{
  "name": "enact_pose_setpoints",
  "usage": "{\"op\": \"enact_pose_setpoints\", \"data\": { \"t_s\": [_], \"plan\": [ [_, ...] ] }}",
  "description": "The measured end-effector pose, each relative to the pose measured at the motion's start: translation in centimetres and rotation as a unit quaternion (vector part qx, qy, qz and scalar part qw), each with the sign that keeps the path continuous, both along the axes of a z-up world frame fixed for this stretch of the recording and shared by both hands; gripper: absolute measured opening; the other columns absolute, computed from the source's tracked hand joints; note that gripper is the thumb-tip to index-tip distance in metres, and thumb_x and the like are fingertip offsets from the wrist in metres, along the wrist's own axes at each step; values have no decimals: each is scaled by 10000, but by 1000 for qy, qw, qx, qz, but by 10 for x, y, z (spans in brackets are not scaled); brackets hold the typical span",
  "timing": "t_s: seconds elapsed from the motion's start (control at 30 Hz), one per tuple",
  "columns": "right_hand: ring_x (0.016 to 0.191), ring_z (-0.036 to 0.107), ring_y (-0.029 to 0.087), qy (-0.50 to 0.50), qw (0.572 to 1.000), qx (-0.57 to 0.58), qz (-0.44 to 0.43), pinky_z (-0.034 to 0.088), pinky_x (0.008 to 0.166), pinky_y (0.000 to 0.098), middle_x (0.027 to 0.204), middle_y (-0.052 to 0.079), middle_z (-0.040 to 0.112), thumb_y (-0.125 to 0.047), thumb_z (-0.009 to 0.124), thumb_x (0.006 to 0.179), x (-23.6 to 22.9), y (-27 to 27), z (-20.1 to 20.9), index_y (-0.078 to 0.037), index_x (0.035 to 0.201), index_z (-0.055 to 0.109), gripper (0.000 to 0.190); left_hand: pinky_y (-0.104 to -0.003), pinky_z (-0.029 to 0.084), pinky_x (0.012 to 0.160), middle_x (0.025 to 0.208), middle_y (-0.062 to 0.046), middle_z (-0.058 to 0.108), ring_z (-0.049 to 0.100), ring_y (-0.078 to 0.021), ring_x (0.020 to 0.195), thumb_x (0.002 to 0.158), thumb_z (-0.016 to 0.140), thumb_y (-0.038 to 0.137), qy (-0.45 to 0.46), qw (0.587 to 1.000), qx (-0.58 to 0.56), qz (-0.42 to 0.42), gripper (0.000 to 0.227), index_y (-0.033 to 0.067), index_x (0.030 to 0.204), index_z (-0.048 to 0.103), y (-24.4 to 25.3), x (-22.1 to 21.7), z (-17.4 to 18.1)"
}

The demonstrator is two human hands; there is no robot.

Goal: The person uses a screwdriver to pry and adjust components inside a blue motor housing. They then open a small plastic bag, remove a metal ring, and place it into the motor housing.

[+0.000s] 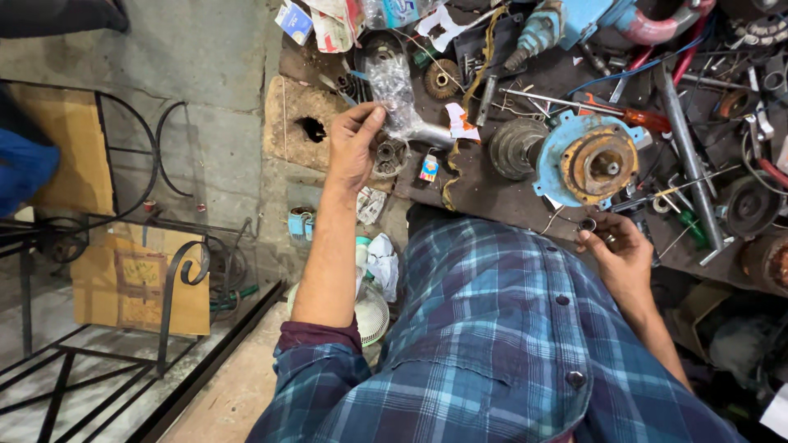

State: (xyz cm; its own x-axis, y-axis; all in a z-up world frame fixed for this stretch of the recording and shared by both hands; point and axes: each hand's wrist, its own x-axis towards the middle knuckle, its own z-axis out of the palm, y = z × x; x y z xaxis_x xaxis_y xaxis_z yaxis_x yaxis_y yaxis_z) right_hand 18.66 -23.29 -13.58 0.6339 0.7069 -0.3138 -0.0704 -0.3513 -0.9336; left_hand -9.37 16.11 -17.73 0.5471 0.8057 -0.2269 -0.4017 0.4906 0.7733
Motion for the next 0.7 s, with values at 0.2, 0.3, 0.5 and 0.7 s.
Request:
{"op": "enact_pose_setpoints", "data": {
  "t_s": [0.2,0.3,0.5,0.7],
  "plan": [
    [939,669,158,1,1000,-10,-5,587,799,310,1099,102,655,38,701,959,-1,-2,-11,88,1275,598,336,-290,570,717,858,-83,782,736,-133,755,872,798,161,369,889,270,-2,246,-18,1031,742,2,30,-9],
    [933,675,161,5,1000,-2,2,582,766,310,1090,100,660,34,701,951,-1,-4,-14,77,1256,599,325,-327,565,719,870,-138,762,716,-164,773,813,843,163,423,827,369,-17,280,-8,1020,762,-2,49,-22],
    [940,660,145,-12,1000,-1,-27,573,784,299,1109,90,676,30,698,970,-4,-11,-11,69,1245,609,292,-282,567,650,829,-68,748,698,-137,716,791,838,99,348,908,234,-22,280,-16,997,686,4,50,-50],
    [868,668,156,-15,998,-34,-54,565,788,296,1055,103,682,17,711,969,-10,-23,-14,68,1258,617,308,-264,586,734,956,-62,730,692,-101,821,771,828,42,225,959,170,-37,363,19,1084,646,14,26,-53]
  ]
}}
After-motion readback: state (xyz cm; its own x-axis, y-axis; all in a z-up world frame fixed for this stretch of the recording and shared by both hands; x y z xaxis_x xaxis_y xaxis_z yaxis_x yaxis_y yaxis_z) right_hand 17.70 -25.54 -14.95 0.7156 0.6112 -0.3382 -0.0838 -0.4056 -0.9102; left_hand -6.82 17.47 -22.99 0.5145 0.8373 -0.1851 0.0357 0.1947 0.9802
